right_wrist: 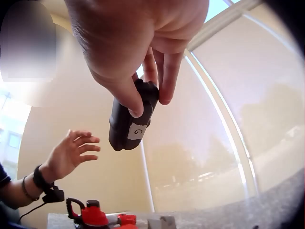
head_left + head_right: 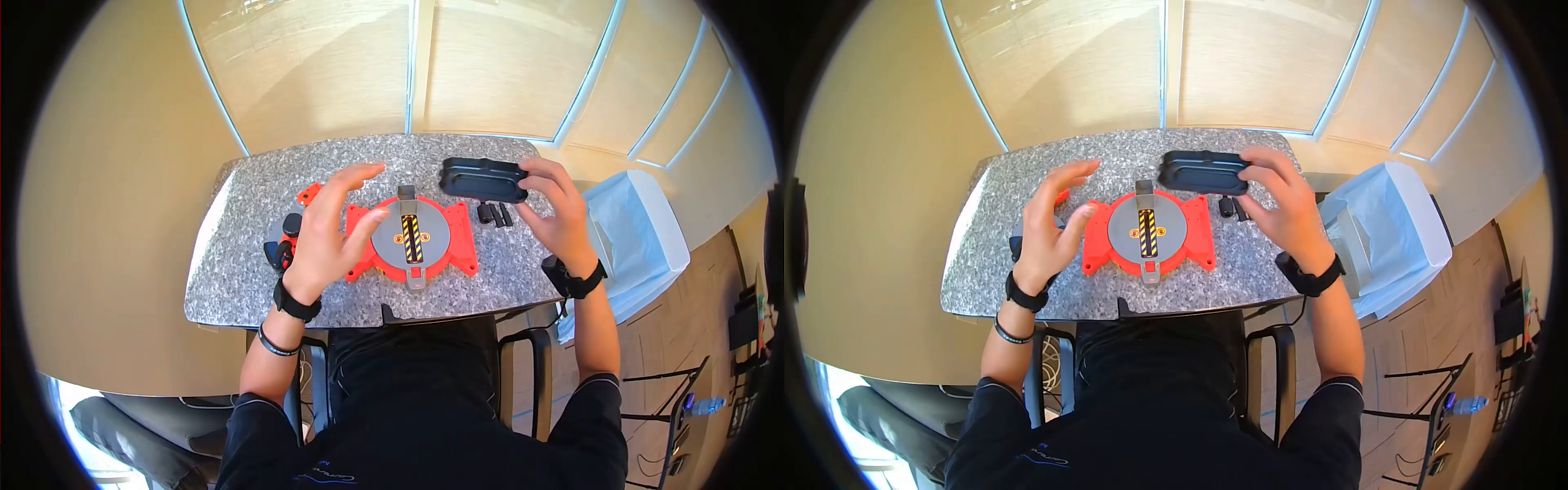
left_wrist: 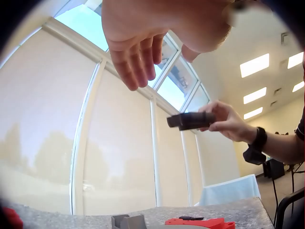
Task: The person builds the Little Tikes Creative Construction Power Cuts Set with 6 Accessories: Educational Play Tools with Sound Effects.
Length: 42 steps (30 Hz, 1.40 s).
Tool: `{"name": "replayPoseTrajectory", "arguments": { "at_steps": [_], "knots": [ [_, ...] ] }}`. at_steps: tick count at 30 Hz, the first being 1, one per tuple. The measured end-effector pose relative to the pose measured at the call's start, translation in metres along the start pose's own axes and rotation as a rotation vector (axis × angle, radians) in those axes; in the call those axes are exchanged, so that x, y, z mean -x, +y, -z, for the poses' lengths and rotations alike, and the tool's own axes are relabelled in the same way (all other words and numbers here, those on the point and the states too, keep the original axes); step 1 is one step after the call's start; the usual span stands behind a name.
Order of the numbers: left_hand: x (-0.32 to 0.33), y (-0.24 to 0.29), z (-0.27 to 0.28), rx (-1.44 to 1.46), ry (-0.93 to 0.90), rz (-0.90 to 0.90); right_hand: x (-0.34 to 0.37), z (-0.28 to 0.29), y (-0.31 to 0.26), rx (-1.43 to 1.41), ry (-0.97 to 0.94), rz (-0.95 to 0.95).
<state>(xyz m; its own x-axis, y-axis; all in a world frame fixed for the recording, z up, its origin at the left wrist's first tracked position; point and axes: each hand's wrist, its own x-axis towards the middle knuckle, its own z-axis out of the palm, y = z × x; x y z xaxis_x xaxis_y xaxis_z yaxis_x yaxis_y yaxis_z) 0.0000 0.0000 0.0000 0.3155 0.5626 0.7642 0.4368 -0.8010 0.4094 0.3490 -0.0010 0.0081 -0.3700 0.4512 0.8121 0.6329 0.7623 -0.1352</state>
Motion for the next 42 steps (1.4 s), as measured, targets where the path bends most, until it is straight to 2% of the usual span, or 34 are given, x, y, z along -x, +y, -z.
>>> {"name": "replayPoseTrajectory", "arguments": {
  "at_steps": [2,4,8,17,21,24,26,29,33,35,42],
  "knots": [
    [0.006,-0.006,0.0,0.042,-0.02,0.058,0.017,0.004,0.021,0.042,-0.024,-0.123],
    [0.011,-0.013,0.0,0.167,-0.016,0.127,0.033,0.007,0.041,0.054,-0.024,-0.161],
    [0.018,-0.033,-0.003,0.298,0.05,0.153,0.066,0.01,0.083,0.113,-0.043,-0.247],
    [0.035,-0.045,0.008,0.155,-0.016,0.163,0.129,0.008,0.113,0.092,-0.141,-0.384],
    [0.042,-0.041,0.009,0.074,-0.151,0.178,0.146,0.003,0.117,0.036,-0.121,-0.444],
    [0.046,-0.043,0.006,0.029,-0.198,0.13,0.161,0.001,0.126,0.075,-0.128,-0.473],
    [0.05,-0.043,0.003,0.013,-0.236,0.177,0.169,0.002,0.128,0.123,-0.151,-0.606],
    [0.053,-0.037,-0.004,-0.054,-0.304,0.24,0.176,0.008,0.131,0.233,-0.205,-0.659],
    [0.061,-0.038,-0.012,-0.079,-0.37,0.258,0.186,0.011,0.132,0.241,-0.208,-0.705],
    [0.066,-0.039,-0.017,-0.122,-0.409,0.257,0.197,0.013,0.137,0.267,-0.269,-0.766],
    [0.08,-0.045,-0.026,-0.127,-0.431,0.24,0.212,0.019,0.14,0.244,-0.299,-0.817]
  ]
}}
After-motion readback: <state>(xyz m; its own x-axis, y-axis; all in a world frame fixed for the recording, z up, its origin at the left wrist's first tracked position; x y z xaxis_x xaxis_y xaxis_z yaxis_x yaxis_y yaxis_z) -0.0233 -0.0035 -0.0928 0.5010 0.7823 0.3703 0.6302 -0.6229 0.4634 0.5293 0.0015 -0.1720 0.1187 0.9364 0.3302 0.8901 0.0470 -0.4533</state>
